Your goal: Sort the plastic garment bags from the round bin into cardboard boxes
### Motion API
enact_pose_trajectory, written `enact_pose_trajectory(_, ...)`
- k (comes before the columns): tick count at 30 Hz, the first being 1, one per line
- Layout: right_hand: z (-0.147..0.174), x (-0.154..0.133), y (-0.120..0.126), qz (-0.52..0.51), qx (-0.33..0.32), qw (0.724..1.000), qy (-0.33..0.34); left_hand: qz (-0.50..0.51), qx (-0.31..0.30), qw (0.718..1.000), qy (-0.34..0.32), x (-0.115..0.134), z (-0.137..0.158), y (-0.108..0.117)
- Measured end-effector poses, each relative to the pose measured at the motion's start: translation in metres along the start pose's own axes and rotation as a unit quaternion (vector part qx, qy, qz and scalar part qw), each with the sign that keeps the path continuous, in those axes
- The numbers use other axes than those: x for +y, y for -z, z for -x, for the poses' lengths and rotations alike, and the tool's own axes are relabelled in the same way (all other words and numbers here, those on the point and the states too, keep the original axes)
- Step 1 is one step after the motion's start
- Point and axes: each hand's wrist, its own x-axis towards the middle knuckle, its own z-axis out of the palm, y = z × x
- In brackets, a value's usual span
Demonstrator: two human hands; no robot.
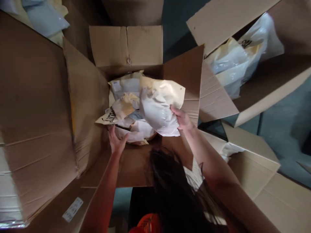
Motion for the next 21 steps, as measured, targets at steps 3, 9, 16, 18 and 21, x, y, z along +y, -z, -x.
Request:
enact_pose_trajectory(3,0.008,-0.003,-0.010,-0.095,-0.008,0.995,0.009,0.244,-0.057,0.955,0.159,0.020,0.023,-0.015)
enact_pose_trajectory(9,0.018,0.016,-0.013,-0.111,-0.012,0.993,0.028,0.564,-0.147,0.756,0.298,0.065,0.043,-0.028)
enact_pose_trajectory(16,0.023,0.026,0.027,0.010,0.000,1.000,0.023,0.583,-0.092,0.769,0.246,0.091,0.060,-0.024)
enact_pose_trajectory(18,0.027,0.025,0.040,0.047,-0.022,0.999,0.007,0.558,-0.071,0.797,0.220,0.091,0.051,-0.011)
enact_pose_trajectory(21,0.038,0.024,0.053,0.087,-0.080,0.993,-0.015,0.483,-0.020,0.857,0.180,0.089,0.018,0.022)
